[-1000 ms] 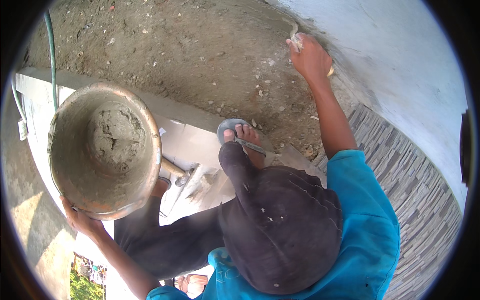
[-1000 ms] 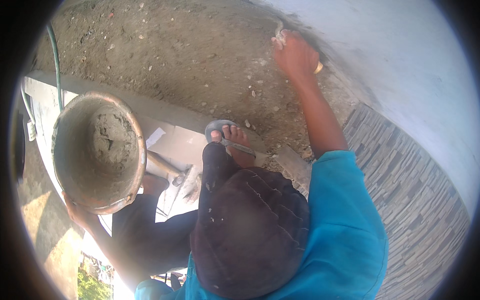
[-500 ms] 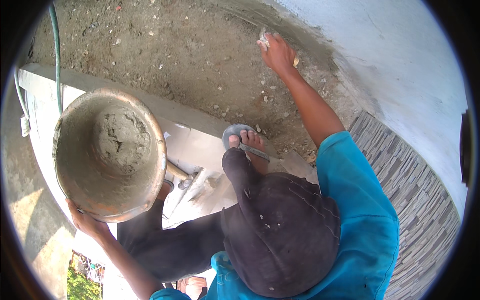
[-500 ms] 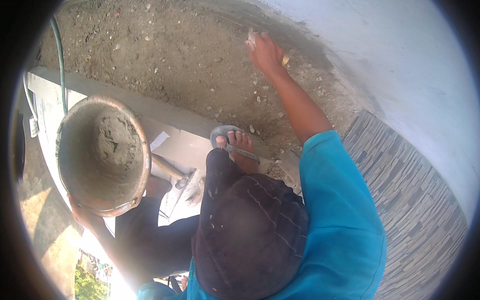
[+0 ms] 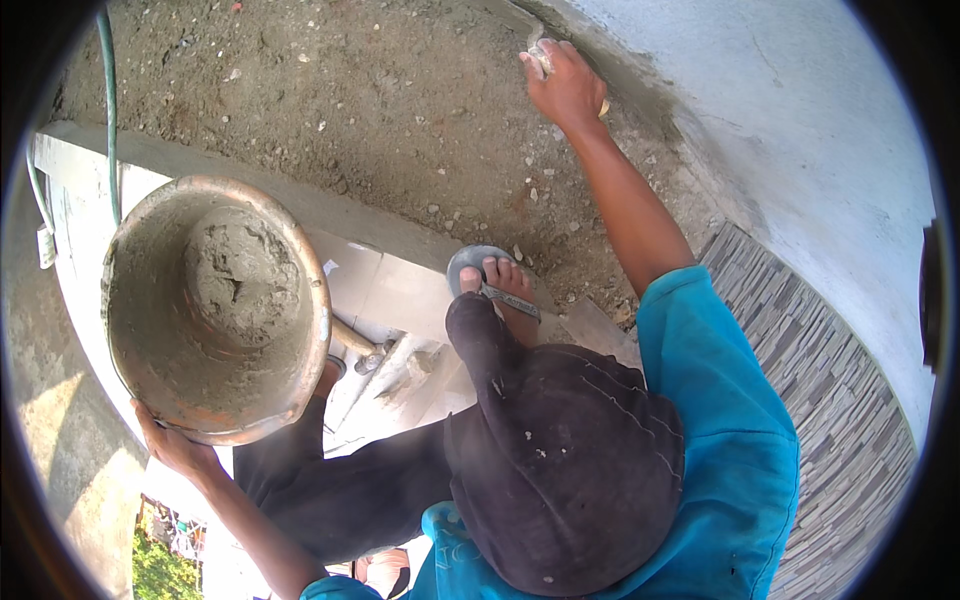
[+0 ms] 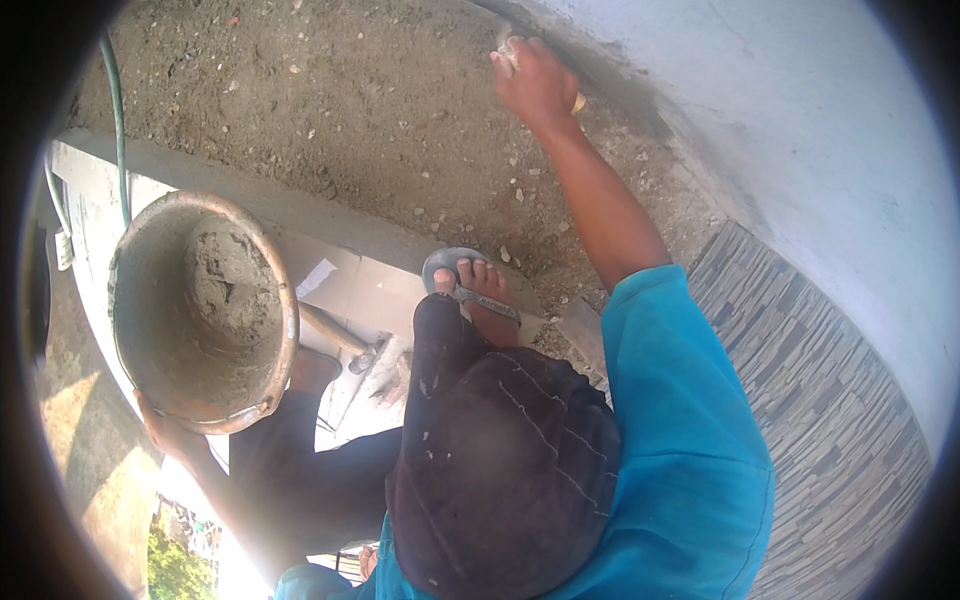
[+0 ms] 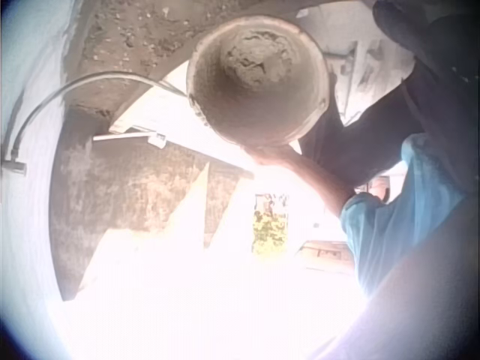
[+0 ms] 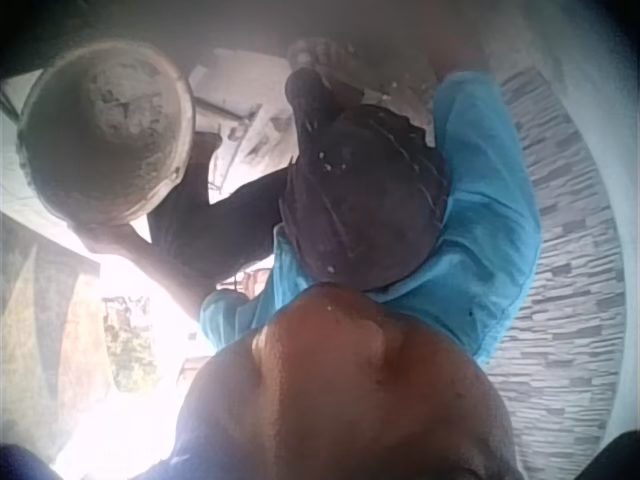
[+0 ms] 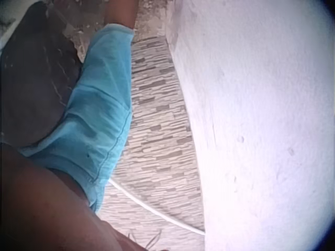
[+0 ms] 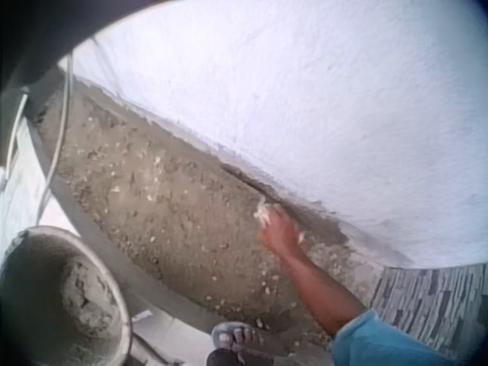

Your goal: The person scoops wet cement from a bucket using a trowel and applies it to a floor edge, smoothing it with a straight wooden plank. The person repeatedly scoops and spreads the cement along the same area.

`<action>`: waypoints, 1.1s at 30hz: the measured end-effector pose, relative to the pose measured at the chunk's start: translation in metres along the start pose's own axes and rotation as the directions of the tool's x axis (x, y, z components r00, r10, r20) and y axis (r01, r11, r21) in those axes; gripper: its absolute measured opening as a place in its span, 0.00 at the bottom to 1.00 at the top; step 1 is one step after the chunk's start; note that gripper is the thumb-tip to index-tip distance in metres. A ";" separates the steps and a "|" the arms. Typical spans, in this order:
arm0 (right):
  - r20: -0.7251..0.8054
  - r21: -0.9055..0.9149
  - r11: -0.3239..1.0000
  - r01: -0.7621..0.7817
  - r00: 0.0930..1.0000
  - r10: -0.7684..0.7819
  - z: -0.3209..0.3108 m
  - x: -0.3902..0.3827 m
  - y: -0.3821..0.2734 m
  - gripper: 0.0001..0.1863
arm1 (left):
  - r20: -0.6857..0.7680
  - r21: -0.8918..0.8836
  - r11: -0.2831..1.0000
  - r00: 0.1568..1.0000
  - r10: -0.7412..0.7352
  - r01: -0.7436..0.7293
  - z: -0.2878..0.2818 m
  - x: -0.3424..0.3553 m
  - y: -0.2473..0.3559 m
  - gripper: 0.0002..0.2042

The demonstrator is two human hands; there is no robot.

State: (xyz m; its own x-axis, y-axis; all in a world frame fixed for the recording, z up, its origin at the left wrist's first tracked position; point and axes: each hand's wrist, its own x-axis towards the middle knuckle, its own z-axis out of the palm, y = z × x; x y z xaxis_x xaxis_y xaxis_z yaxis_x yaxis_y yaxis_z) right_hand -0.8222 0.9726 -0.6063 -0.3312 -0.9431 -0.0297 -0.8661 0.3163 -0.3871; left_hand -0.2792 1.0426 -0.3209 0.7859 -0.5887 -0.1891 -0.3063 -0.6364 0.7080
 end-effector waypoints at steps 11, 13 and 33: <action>0.678 0.335 0.625 -0.705 0.641 0.361 0.008 -0.054 -0.003 0.30 | 0.007 -0.005 1.000 1.000 -0.004 0.004 -0.001 0.002 -0.002 0.31; 0.696 0.383 0.566 -0.730 0.631 0.343 0.013 -0.051 -0.004 0.31 | -0.014 0.022 1.000 1.000 0.006 -0.006 0.001 -0.001 0.000 0.31; 0.248 0.063 0.974 -0.217 0.949 0.195 0.018 -0.071 0.001 0.25 | -0.002 -0.027 1.000 1.000 -0.011 0.011 0.002 0.003 -0.002 0.30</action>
State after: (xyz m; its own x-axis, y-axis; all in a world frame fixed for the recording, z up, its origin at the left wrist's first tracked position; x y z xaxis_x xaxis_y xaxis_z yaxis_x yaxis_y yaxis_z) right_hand -0.7927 1.0383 -0.6213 -0.3902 -0.8588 -0.3321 -0.7482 0.5059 -0.4291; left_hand -0.2771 1.0413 -0.3239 0.7903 -0.5807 -0.1956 -0.2829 -0.6290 0.7241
